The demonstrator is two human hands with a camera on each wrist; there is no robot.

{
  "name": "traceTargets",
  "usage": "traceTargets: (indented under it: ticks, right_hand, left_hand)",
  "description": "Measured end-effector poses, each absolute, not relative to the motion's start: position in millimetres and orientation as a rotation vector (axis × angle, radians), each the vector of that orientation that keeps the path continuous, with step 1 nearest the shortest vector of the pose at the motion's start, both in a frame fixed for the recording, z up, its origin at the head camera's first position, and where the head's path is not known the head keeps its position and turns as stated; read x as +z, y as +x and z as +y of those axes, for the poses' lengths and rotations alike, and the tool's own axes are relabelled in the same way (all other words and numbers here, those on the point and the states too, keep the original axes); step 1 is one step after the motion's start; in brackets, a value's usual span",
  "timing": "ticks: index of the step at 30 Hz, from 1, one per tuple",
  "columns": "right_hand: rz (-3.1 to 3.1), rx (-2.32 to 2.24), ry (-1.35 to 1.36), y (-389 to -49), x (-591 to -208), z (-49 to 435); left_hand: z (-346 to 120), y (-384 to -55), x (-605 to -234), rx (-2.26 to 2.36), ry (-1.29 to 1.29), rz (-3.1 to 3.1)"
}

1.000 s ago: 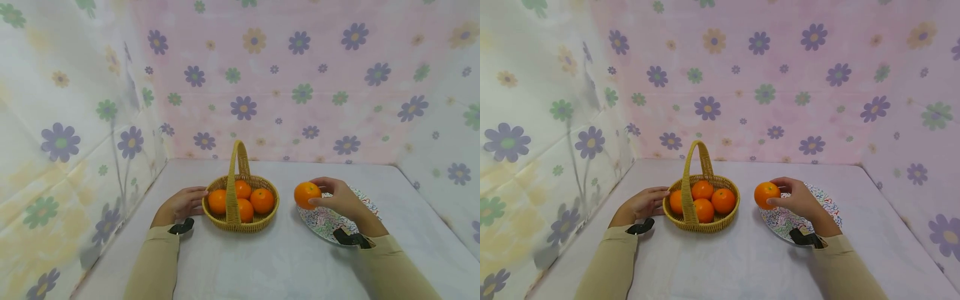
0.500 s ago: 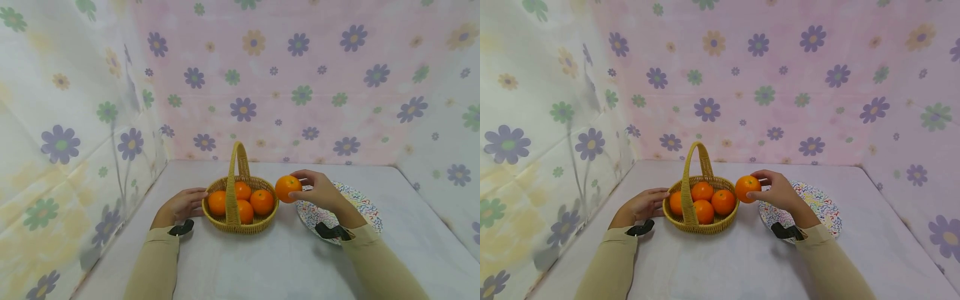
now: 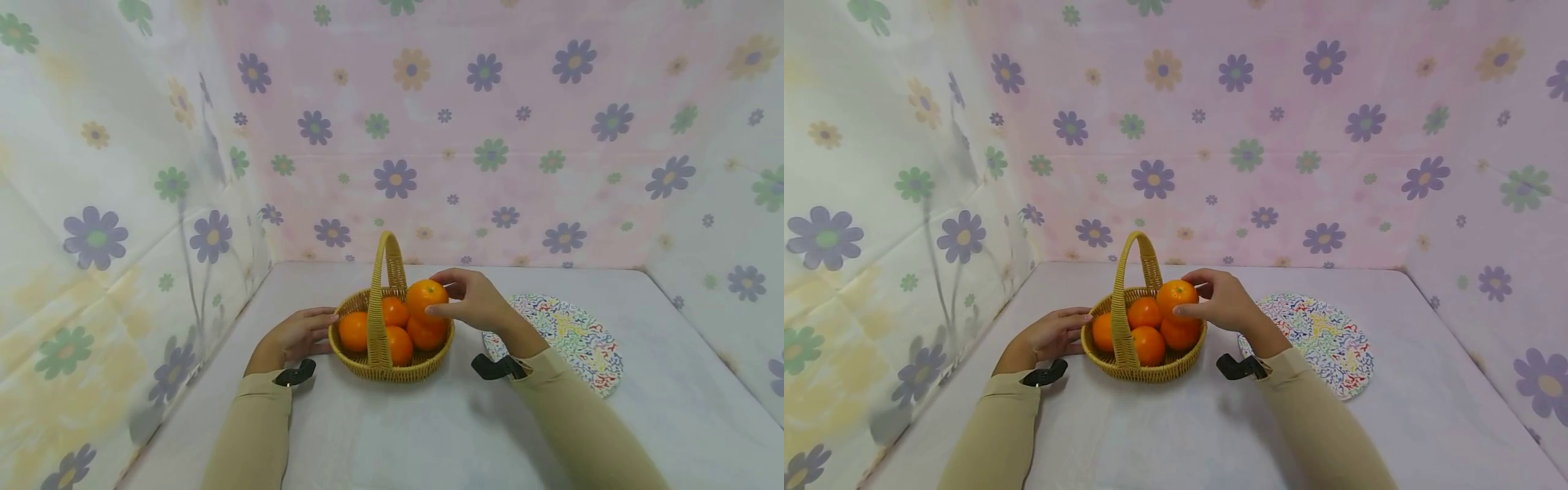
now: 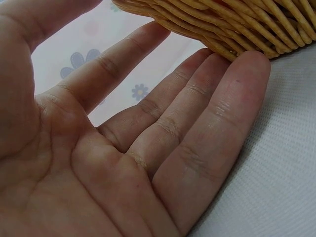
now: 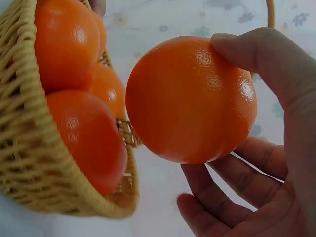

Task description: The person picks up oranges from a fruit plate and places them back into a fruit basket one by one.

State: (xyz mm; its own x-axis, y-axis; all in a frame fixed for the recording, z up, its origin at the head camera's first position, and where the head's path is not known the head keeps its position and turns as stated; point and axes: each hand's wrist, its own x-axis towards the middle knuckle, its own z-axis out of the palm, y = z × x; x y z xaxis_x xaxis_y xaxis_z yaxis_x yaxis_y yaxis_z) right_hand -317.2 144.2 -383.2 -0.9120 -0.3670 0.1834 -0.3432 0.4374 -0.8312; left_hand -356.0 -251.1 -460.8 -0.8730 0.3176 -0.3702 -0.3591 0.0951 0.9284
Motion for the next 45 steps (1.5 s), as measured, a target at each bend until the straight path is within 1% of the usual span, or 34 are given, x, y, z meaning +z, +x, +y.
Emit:
traceTargets:
  ticks: [7, 14, 30, 45]
  right_hand:
    - [2.661, -1.478, -0.698, -322.2, -383.2, 115.6]
    - [2.729, -1.418, -0.643, -321.9, -385.2, 101.4]
    - [2.736, -1.363, -0.6, -323.8, -386.8, 99.0]
    - [2.745, -1.326, -0.589, -326.8, -397.0, 102.3]
  left_hand:
    - [-252.4, -354.2, -458.3, 1.829, -0.011, 1.887]
    - [-251.3, -352.8, -457.1, 1.839, -0.006, 1.867]
    - [-251.1, -359.4, -464.2, 1.839, -0.025, 1.884]
    - [-252.7, -358.9, -461.9, 1.825, -0.013, 1.888]
